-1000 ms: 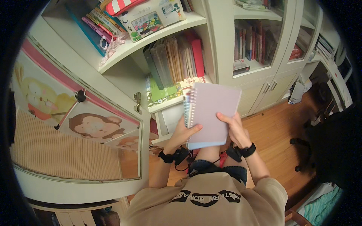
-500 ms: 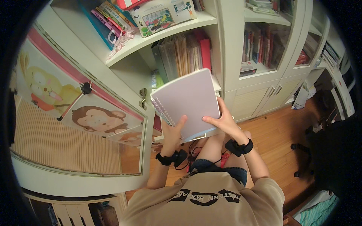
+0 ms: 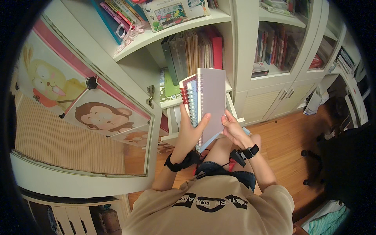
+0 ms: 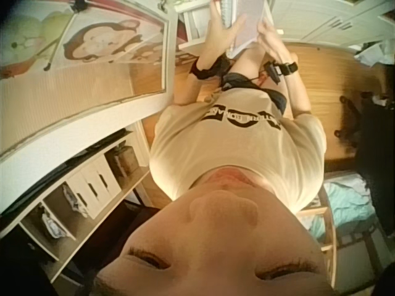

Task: The person organizes notebooks, a small box, and other stationary items on several white bookshelf levels by hand.

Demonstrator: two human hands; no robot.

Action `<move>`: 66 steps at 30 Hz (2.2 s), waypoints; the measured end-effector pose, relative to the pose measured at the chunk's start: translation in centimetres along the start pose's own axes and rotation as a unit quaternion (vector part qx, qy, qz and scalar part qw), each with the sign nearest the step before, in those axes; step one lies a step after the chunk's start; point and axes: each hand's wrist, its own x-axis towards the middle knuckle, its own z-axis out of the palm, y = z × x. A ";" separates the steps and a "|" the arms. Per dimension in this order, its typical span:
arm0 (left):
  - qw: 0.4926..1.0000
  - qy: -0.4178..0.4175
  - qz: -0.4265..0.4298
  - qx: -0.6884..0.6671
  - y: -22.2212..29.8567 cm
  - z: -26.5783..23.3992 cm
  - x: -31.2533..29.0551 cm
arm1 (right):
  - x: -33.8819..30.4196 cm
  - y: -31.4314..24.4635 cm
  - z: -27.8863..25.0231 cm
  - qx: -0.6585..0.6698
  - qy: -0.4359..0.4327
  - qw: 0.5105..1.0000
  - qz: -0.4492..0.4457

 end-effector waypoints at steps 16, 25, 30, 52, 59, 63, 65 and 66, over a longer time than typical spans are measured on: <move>0.892 0.390 0.149 0.173 -2.4 -5.5 3.7 | -1.6 -1.0 -1.3 -0.340 0.074 0.916 -0.201; 0.831 0.434 0.207 0.279 -6.4 -10.3 14.0 | -4.1 -0.2 -5.1 -0.304 0.125 0.937 -0.122; 0.834 0.411 0.192 0.314 -8.5 -10.9 19.0 | -5.3 -0.2 -6.0 -0.261 0.160 0.939 -0.159; 0.830 0.127 -0.163 0.517 -20.4 -17.3 26.8 | -5.6 0.0 -5.3 -0.253 0.224 0.934 -0.117; 0.834 0.177 -0.116 0.510 -21.8 -15.7 28.2 | -6.7 0.8 -6.4 -0.235 0.250 0.936 -0.083; 0.877 0.054 -0.150 0.453 -24.5 -17.3 28.9 | -6.1 0.6 -6.9 -0.244 0.252 0.934 -0.069; 0.914 0.040 -0.158 0.370 -26.9 -21.5 29.2 | -4.7 1.1 -6.4 -0.250 0.220 0.942 -0.051; 0.925 0.007 -0.141 0.353 -26.5 -20.7 30.6 | -4.7 0.8 -6.5 -0.256 0.221 0.939 -0.060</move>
